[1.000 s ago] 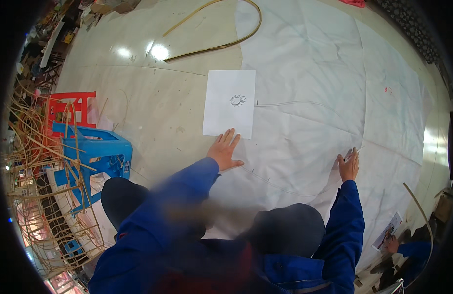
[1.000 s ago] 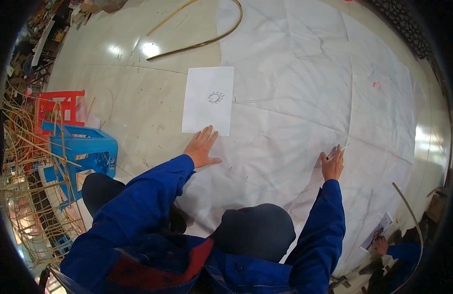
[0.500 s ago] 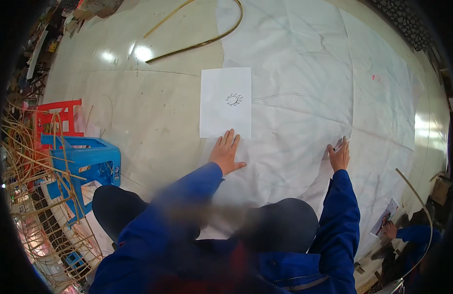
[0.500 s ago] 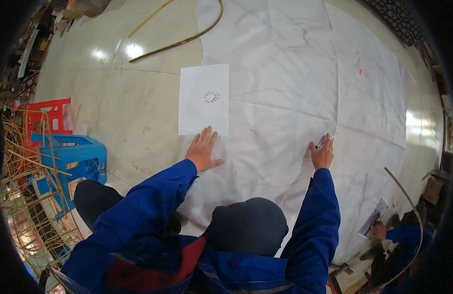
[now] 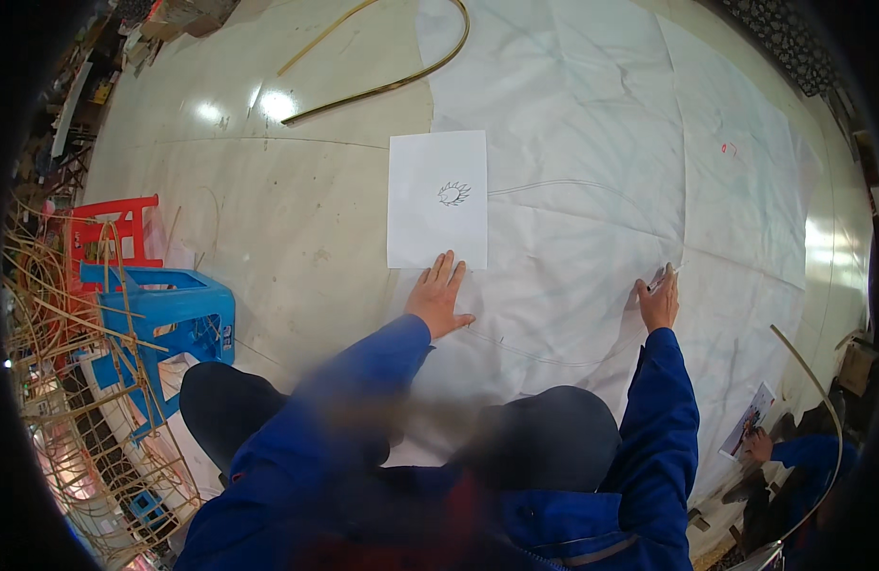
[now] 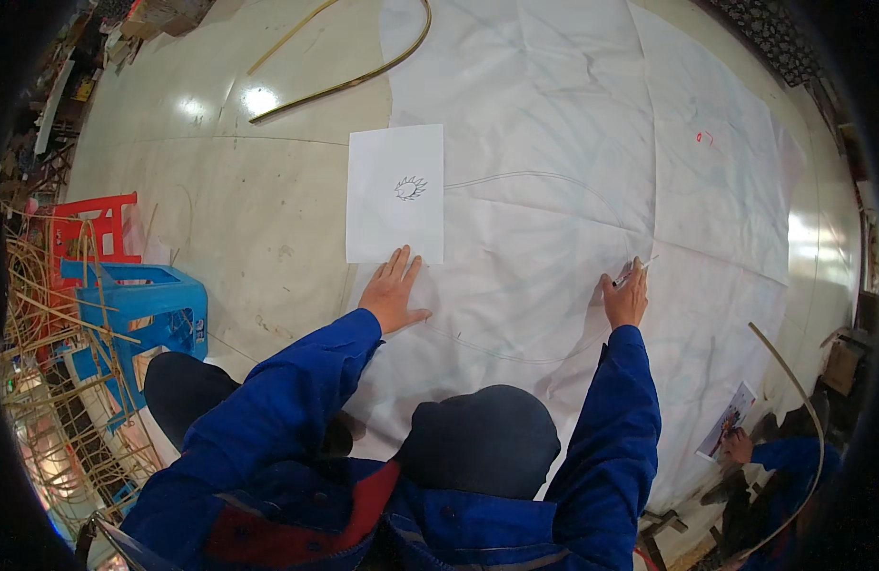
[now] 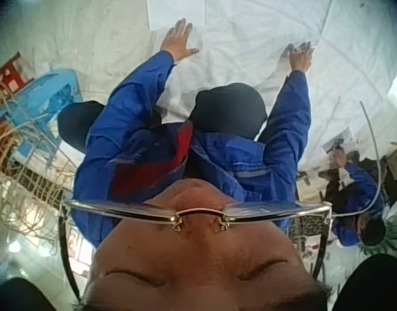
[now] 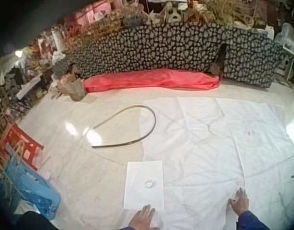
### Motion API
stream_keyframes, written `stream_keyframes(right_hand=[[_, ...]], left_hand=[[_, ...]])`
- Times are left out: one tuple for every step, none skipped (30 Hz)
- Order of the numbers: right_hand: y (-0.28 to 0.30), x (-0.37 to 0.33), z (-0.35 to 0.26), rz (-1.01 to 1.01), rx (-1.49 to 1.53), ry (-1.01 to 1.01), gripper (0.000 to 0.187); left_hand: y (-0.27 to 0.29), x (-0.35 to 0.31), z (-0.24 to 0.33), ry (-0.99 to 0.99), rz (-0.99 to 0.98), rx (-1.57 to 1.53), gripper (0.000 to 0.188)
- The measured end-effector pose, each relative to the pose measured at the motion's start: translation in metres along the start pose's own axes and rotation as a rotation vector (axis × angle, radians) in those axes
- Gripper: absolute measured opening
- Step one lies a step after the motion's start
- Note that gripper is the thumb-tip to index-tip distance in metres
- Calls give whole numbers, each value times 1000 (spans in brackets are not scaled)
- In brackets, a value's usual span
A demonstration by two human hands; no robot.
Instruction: Heating a wooden rod with a gas torch and bending it to match the shape of a template on the floor, then marking it with a pen.
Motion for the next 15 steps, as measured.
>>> stream_keyframes(right_hand=[[0, 0, -1, 1, 1, 0, 86], [0, -1, -1, -2, 6, -2, 86], [-1, -1, -3, -7, 12, -3, 86], [-1, -2, -5, -8, 13, -2, 86], [-2, -3, -7, -10, 13, 2, 86], [-3, -4, -10, -12, 14, 7, 86], [-4, -6, -15, -15, 18, 10, 86], [-6, -7, -19, -4, 25, 14, 84], [-3, -11, -12, 15, 19, 5, 82], [-1, -12, -5, 21, 9, -7, 82], [-4, -11, -3, -15, 59, 18, 81], [-3, -18, 23, -36, 80, 9, 79], [-1, -15, 46, 22, 32, 43, 79], [-6, -16, 36, 63, -61, 75, 82], [-8, -18, 16, 35, -83, 54, 87]], left_hand=[[0, -1, 0, 1, -3, 2, 108], [0, -2, -1, 2, -7, 4, 108], [0, -4, -2, 4, -6, 5, 108], [1, -5, -4, 3, -6, 8, 108], [1, -7, -5, 3, -7, 10, 109], [2, -9, -8, 8, -7, 12, 109], [2, -11, -10, 17, -13, 19, 108], [3, -13, -13, 26, -19, 27, 108], [4, -13, -9, 13, -21, 24, 108], [6, -13, -5, -11, 10, 20, 106], [10, -13, 0, -39, 40, 14, 104], [1, -11, 0, -43, 39, -34, 104], [-4, 0, 5, -107, 49, -104, 103], [-10, -2, -7, -133, 125, -113, 98], [-14, -7, -26, -160, 215, -83, 92]])
Point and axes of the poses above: each hand's wrist, its own x-axis towards the middle knuckle, its own y-axis out of the back of the hand, z = x × y, the point moved 6 cm from there along x, towards the middle knuckle, and after that the axes turned 7 degrees about y, right-handed, at the moved point
